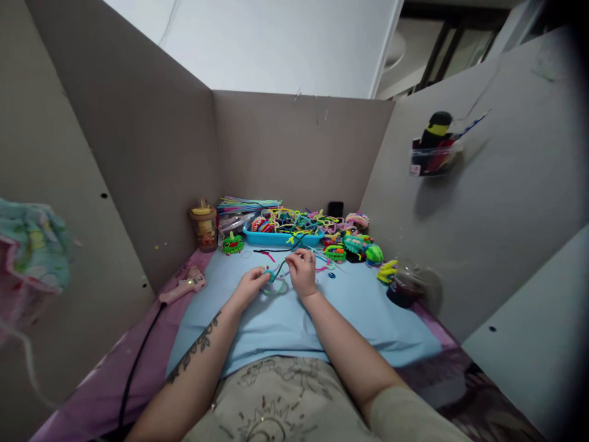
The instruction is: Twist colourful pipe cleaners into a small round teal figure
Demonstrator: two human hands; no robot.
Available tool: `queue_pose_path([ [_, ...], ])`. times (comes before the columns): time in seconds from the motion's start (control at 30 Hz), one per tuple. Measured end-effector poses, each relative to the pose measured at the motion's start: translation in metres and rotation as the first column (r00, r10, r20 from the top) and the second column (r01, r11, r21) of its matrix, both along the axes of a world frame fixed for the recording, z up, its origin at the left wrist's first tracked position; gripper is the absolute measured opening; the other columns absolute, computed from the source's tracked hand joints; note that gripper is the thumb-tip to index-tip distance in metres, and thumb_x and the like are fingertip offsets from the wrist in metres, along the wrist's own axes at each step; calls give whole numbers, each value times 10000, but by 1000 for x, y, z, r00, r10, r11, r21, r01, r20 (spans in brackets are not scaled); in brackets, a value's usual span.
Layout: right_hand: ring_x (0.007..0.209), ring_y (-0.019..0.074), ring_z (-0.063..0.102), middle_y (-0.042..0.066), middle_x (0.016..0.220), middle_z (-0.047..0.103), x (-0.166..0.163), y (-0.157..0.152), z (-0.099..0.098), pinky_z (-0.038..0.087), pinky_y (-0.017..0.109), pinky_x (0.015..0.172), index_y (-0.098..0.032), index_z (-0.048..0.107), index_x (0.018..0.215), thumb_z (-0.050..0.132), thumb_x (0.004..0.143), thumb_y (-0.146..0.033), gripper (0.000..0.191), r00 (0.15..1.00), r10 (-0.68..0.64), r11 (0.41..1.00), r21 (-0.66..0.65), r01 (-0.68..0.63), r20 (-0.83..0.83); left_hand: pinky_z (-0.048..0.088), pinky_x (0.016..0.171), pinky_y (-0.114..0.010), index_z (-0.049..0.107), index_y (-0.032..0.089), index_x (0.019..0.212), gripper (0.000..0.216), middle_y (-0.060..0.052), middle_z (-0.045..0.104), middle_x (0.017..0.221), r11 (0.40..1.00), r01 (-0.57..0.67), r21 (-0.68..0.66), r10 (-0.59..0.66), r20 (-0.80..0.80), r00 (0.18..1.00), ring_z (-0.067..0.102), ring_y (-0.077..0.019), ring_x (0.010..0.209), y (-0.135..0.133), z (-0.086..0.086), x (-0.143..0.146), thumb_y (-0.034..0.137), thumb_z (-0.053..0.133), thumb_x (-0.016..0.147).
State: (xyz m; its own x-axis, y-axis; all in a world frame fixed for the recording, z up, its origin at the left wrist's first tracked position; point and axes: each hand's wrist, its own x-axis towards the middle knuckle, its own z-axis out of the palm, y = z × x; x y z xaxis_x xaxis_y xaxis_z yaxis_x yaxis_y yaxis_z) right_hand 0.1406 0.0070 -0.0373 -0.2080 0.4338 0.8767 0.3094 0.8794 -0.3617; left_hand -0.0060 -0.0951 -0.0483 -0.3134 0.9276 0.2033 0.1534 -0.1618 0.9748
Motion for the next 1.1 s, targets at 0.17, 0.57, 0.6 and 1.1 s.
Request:
queue_pose_path([
  [0.17, 818, 168, 527, 50, 852, 516, -1, -3, -1, 450, 319, 762, -198, 627, 863, 477, 860, -202, 150, 976, 204, 975, -71, -209, -80, 305, 522, -201, 500, 155, 628, 374, 38, 460, 554, 1000, -24, -6, 24, 84, 996, 413, -88, 532, -1, 1, 2, 499, 646, 651],
  [0.57, 761, 173, 561, 29, 744, 625, -13, -18, 0, 434, 298, 733, -197, 618, 730, 571, 768, -221, 65, 950, 310, 896, -322, -307, -43, 345, 529, -204, 558, 151, 733, 344, 22, 500, 622, 993, -101, 69, 92, 115, 989, 444, -88, 550, 3, -3, -1, 486, 626, 694],
  [0.6, 791, 179, 554, 31, 751, 621, -12, -18, 0, 427, 305, 758, -197, 617, 722, 574, 762, -217, 61, 951, 307, 899, -319, -301, -34, 347, 530, -206, 558, 153, 728, 332, 23, 500, 617, 991, -108, 75, 101, 101, 990, 444, -88, 549, 3, -4, -1, 478, 622, 700],
  [1.1, 731, 135, 534, -13, 800, 564, -21, -13, -13, 428, 244, 678, -201, 526, 892, 538, 641, -134, 260, 882, 470, 773, -496, -395, 30, 379, 952, -345, 624, 177, 748, 171, -87, 598, 1016, 948, -230, 221, 284, -261, 923, 517, -224, 1088, 7, -6, -5, 330, 547, 743],
])
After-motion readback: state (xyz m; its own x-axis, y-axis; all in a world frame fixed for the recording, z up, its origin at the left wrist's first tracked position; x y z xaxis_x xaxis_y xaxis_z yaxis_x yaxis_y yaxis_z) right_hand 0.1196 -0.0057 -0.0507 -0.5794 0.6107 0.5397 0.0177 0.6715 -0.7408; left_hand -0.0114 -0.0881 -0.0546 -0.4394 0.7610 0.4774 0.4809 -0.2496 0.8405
